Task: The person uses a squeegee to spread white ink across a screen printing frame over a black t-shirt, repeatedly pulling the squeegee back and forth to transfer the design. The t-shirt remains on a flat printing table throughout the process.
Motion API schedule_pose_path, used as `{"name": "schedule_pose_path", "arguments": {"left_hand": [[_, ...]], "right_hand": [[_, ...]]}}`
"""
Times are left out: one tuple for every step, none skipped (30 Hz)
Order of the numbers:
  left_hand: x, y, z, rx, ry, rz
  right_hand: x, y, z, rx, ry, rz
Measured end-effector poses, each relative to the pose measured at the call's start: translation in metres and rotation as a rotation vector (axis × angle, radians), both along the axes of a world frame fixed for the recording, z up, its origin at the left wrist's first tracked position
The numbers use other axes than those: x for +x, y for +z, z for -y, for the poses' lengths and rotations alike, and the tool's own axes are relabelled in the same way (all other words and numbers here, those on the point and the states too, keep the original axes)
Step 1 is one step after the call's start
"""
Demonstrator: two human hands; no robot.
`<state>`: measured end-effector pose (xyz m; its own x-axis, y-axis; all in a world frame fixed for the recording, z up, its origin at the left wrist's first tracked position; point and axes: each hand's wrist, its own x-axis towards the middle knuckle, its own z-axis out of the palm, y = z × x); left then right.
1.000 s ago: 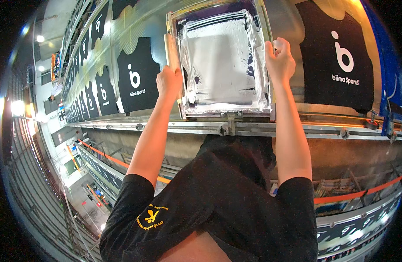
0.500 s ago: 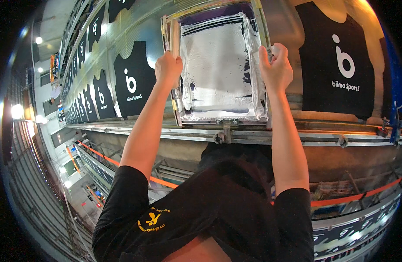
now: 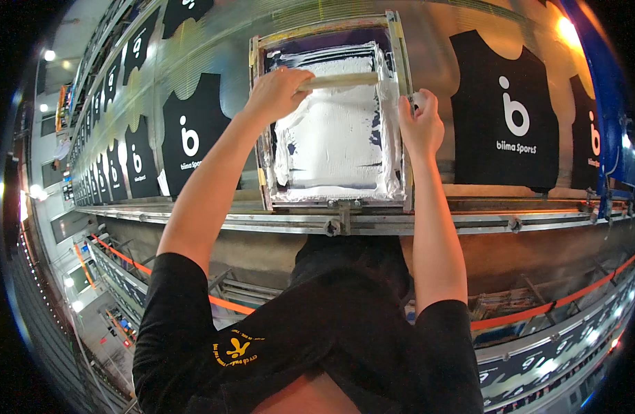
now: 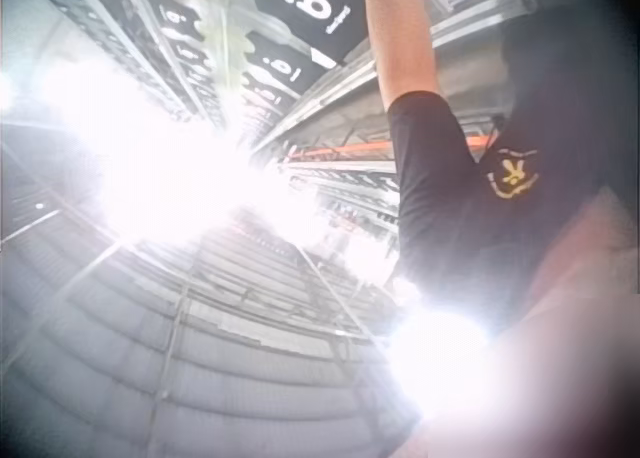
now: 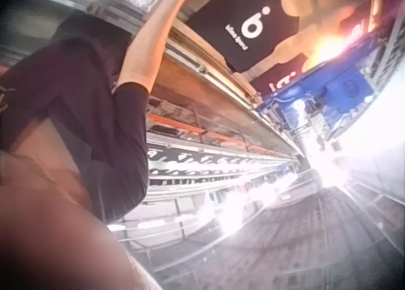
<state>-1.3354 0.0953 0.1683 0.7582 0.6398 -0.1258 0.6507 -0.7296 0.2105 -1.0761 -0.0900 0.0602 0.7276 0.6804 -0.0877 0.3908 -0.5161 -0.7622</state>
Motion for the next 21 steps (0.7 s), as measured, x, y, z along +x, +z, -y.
{"name": "schedule_pose_path", "arguments": {"left_hand": [[0.003, -0.004, -0.015, 0.029, -0.021, 0.010], [0.008, -0.008, -0.028, 0.055, -0.041, 0.024], [0.013, -0.010, -0.043, 0.050, -0.046, 0.027], [0.014, -0.020, -0.059, 0.046, -0.037, 0.045], [0.015, -0.029, -0.074, 0.043, -0.025, 0.061], [0.013, -0.039, -0.085, 0.040, -0.011, 0.076], [0.013, -0.040, -0.091, -0.012, -0.004, 0.040], [0.015, -0.031, -0.096, -0.066, 0.000, 0.006], [0.015, -0.021, -0.100, -0.119, 0.005, -0.029], [0.013, -0.017, -0.105, -0.167, 0.006, -0.068], [0.007, -0.021, -0.110, -0.154, 0.013, -0.095], [0.000, -0.025, -0.114, -0.142, 0.022, -0.123], [-0.006, -0.026, -0.118, -0.125, 0.028, -0.155], [-0.009, -0.027, -0.119, -0.138, 0.032, -0.193], [-0.009, -0.025, -0.121, -0.143, 0.036, -0.233], [-0.009, -0.024, -0.122, -0.150, 0.037, -0.272], [-0.010, -0.027, -0.121, -0.114, 0.042, -0.228], [-0.009, -0.028, -0.121, -0.100, 0.058, -0.197], [-0.008, -0.028, -0.121, -0.086, 0.071, -0.168], [-0.009, -0.030, -0.119, -0.075, 0.089, -0.139], [-0.009, -0.033, -0.117, -0.029, 0.107, -0.075]], "right_hand": [[-0.002, 0.000, 0.001, -0.012, -0.005, 0.005], [-0.002, -0.001, 0.002, -0.001, -0.007, 0.023], [-0.002, -0.002, 0.001, 0.010, -0.008, 0.040], [-0.003, -0.003, 0.000, 0.020, -0.007, 0.056], [-0.005, -0.004, -0.001, 0.015, -0.009, 0.058], [-0.006, -0.005, -0.003, 0.010, -0.008, 0.058], [-0.007, -0.006, -0.003, 0.002, -0.015, 0.061], [-0.007, -0.002, -0.002, 0.004, -0.022, 0.030], [-0.007, 0.002, -0.002, 0.006, -0.026, -0.002], [-0.009, 0.005, -0.005, 0.013, -0.034, -0.038], [-0.005, 0.004, -0.010, 0.032, 0.017, 0.130], [0.004, 0.001, -0.015, 0.050, 0.072, 0.297], [0.009, 0.000, -0.024, 0.074, 0.126, 0.459], [0.005, 0.019, -0.050, 0.192, 0.211, 0.571], [-0.002, 0.051, -0.087, 0.318, 0.294, 0.679], [-0.005, 0.073, -0.115, 0.262, 0.466, 0.592], [-0.009, 0.089, -0.138, 0.202, 0.637, 0.500], [-0.013, 0.096, -0.160, 0.019, 0.710, 0.448], [-0.017, 0.097, -0.178, -0.165, 0.776, 0.391], [-0.023, 0.095, -0.191, -0.352, 0.841, 0.331], [-0.028, 0.092, -0.198, -0.373, 0.801, 0.385]]}}
